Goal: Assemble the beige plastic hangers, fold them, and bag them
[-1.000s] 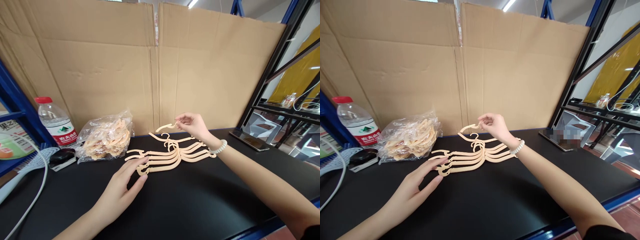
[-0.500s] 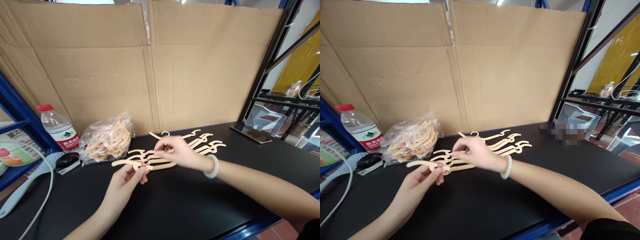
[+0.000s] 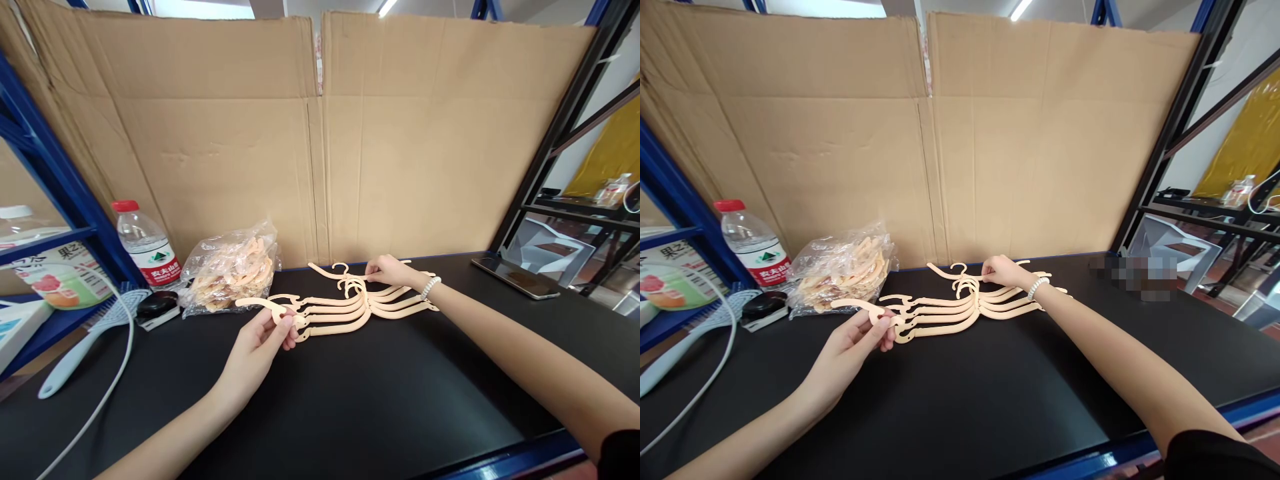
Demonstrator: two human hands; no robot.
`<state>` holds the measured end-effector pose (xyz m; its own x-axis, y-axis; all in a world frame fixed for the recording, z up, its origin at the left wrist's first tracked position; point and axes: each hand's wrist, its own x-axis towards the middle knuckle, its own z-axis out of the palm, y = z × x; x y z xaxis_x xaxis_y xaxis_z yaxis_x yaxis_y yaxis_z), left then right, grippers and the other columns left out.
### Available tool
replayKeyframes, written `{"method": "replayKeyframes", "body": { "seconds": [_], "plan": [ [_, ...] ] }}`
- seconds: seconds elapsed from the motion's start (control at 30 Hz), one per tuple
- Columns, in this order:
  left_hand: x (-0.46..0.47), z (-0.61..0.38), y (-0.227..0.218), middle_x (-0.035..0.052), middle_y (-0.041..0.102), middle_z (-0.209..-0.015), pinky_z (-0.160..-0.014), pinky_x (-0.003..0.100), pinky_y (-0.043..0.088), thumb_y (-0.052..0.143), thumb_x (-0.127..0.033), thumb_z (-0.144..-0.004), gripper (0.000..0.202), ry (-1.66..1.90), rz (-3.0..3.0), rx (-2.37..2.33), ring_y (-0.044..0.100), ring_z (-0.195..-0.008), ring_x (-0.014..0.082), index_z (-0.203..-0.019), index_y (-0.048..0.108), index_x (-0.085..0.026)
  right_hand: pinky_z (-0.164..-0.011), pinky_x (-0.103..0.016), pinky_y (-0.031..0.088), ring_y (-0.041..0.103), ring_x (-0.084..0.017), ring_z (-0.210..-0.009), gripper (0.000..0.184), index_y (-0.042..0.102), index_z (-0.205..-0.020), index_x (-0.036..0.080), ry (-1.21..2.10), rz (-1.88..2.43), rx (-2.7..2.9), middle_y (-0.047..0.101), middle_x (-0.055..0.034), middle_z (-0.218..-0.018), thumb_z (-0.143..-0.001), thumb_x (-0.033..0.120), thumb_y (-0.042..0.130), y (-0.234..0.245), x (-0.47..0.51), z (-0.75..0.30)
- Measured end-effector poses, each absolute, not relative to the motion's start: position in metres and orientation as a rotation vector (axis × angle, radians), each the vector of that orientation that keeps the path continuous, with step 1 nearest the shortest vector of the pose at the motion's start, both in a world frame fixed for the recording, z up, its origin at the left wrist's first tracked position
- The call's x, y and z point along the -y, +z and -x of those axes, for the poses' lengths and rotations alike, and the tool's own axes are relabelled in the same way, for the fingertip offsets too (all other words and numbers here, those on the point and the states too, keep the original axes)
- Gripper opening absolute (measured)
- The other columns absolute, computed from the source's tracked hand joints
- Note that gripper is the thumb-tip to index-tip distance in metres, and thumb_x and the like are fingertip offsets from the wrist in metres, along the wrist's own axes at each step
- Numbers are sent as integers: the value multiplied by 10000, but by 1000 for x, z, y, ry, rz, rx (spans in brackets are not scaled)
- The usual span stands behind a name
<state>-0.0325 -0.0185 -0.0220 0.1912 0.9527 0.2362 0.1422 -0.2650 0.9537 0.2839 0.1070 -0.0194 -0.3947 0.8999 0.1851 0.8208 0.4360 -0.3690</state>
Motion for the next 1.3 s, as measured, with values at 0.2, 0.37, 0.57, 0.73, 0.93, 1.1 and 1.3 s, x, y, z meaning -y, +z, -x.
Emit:
{"method": "replayKeyframes", "body": {
  "seconds": [0.2,0.37,0.57,0.73,0.93,1.1,1.3],
  "plan": [
    [19,33,-20,5,601,-724,-629,260,481,670,-469,-802,317,1204,-1579,-1062,537,-634,127,-837,585,-166,-585,-245,392,626,-171,-701,93,649,-787,168,24,1616,2347,699,-50,-767,-812,136,565,9,-93,-282],
    [19,31,-18,20,621,-780,-626,257,483,692,-448,-784,300,1201,-1560,-1082,542,-640,126,-836,607,-165,-621,-262,418,630,-186,-734,70,617,-874,196,-172,1559,2146,698,-46,-832,-836,177,561,20,-76,-297],
    [22,32,-17,31,626,-840,-625,252,490,719,-423,-762,274,1206,-1512,-1082,561,-666,133,-811,627,-170,-715,-329,513,634,-216,-832,187,611,-1031,214,-82,1286,2084,662,-69,-929,-878,249,509,21,-33,-313],
    [24,32,-18,36,633,-872,-629,240,487,732,-392,-759,229,1186,-1506,-1075,546,-680,130,-779,660,-175,-695,-301,521,623,-188,-800,190,572,-1045,214,146,1176,2131,657,-62,-928,-920,323,480,17,2,-310],
    [24,29,-18,43,649,-870,-651,245,472,726,-381,-773,204,1157,-1454,-1070,521,-670,124,-803,712,-179,-536,-254,437,527,-144,-551,246,578,-920,226,190,1251,2187,586,2,-659,-941,437,451,13,18,-301],
    [24,29,-21,59,639,-906,-656,254,464,777,-349,-724,203,1150,-1371,-1066,504,-685,130,-806,720,-173,-593,-294,466,577,-187,-592,269,608,-944,256,166,1275,2217,600,-9,-651,-944,456,429,12,22,-296],
    [26,29,-22,34,574,-817,-651,250,429,761,-350,-755,200,1102,-1369,-1018,472,-679,125,-806,695,-167,-573,-281,448,539,-156,-610,234,529,-879,239,331,1207,2287,612,-12,-758,-983,379,374,11,31,-287]
  ]
}}
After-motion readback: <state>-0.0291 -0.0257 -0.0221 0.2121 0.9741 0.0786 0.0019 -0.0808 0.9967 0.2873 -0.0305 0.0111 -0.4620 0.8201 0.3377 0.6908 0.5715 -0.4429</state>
